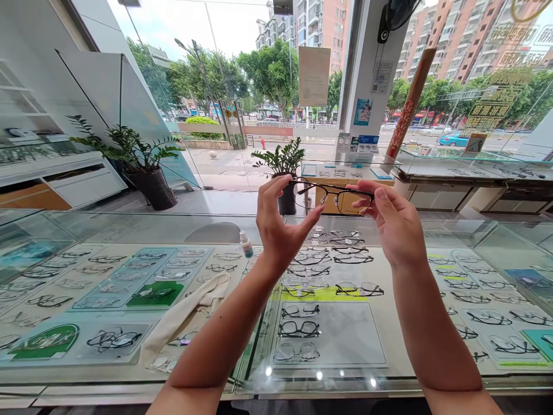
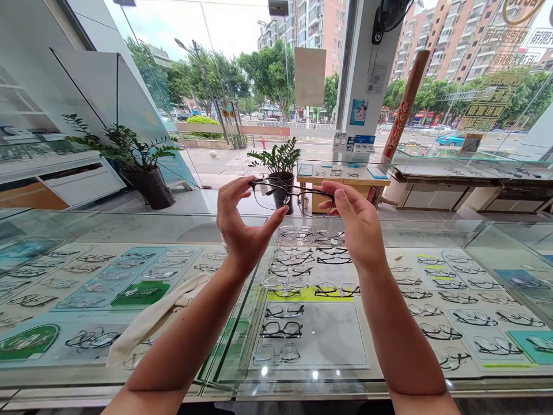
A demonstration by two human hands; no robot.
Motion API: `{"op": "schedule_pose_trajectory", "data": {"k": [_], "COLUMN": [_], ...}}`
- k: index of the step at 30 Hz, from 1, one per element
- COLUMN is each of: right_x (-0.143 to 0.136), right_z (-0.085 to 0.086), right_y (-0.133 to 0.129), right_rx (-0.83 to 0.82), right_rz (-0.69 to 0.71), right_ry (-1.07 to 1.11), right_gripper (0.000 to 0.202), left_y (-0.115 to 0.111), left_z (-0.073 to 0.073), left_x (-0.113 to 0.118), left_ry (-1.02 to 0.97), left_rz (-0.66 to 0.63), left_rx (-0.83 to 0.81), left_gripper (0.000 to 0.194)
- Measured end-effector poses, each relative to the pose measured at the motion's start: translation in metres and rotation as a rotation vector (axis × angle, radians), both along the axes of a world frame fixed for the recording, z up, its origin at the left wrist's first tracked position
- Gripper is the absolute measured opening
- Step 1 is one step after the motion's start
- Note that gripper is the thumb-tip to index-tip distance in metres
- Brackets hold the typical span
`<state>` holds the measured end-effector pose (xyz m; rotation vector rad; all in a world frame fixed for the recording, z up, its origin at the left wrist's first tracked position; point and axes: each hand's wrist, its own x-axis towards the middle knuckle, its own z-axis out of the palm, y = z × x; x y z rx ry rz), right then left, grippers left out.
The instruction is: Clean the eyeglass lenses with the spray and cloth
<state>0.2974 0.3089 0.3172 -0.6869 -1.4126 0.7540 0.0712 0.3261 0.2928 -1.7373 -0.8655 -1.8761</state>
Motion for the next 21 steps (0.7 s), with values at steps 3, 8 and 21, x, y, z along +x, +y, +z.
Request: {"op": "schedule_pose_trajectory", "data": {"k": [3,8,21], "right_x": [-0.001,0.001,0.012], "right_z": [0.001,0.002,0.009], "right_y": [-0.002,-0.003,-0.011], "right_rx": [-0.031,-0.042,0.218], "right_rz": [0.032,0.073,-0.128], "right_ry": [0.021,-0.011,-0.568], "right_gripper": [0.033,0.033,0.007], "left_y": [0.001,0.003,-0.012], "left_z": [0.0,0.001,0.015], "left_x": [0.0,-0.001,-0.007], "left_ry": [-0.007,-0.001,0.446], "left_rz": [-0.03,-0.058,-0.033], "left_rx": [-0.004,-0.018,-0.03], "left_gripper": [0.069,0.07,0.07]}}
